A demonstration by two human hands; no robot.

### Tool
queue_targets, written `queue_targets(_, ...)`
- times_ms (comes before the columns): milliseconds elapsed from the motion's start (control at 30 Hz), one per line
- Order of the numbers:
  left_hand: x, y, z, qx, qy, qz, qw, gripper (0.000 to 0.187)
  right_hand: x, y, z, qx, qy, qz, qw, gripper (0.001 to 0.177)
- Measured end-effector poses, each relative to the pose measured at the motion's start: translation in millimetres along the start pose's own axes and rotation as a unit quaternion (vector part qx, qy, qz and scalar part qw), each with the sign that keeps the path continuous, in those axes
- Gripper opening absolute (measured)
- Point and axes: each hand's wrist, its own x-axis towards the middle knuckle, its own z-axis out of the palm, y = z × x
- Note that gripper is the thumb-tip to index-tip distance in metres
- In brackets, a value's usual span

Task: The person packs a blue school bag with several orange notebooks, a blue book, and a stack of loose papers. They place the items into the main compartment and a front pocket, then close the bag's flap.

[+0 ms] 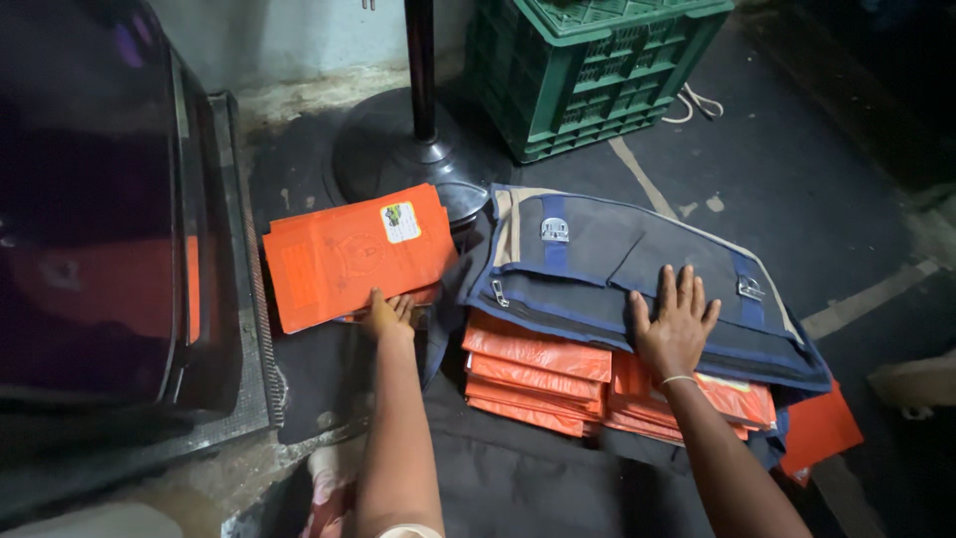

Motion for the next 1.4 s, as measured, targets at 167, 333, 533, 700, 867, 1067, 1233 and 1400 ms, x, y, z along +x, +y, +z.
queue_targets(167,4.3,4.8,-1.8,0.032,-0.036,0.071,0.996,0.049,0.1,-1.2,-1.0,0.0,0.006,0.0,1.0,0.072)
queue_targets(333,-11.4,30.6,24.2,-0.087,-0.158,0.117,0.977,0.042,1.0,-3.2,-3.1,0.006,0.017,-0.003,1.0,0.07)
queue_targets(533,-100.8,58.8,57.4,-0.033,-0.164,0.221,0.961,0.037,0.4,-2.5,-3.0,0.002,0.023,-0.005,1.0,0.07)
queue_targets(700,-184.8,77.7,87.9,0.028,-0.205,0.352,0.913,0.017,-0.4,-1.2,-1.6,0.004,0.024,-0.008,1.0,0.07)
queue_targets(867,-250.1,98.1,95.0,0.063,-0.227,0.432,0.871,0.012,-1.7,3.0,4.8,-0.004,0.018,-0.003,1.0,0.072)
queue_targets(1067,-272.9,98.2,93.0,-0.013,-0.352,0.267,0.897,0.005,3.0,20.4,16.3,0.052,-0.002,-0.023,0.998,0.075)
queue_targets(1233,-257.4,40.9,58.4,0.082,-0.436,0.086,0.892,0.009,5.5,38.6,-42.9,0.583,-0.229,0.128,0.769,0.078)
queue_targets(1400,-291.2,-9.8,44.3,0.323,-0.551,-0.015,0.77,0.022,-32.2,30.2,-119.0,0.767,-0.378,0.202,0.478,0.063)
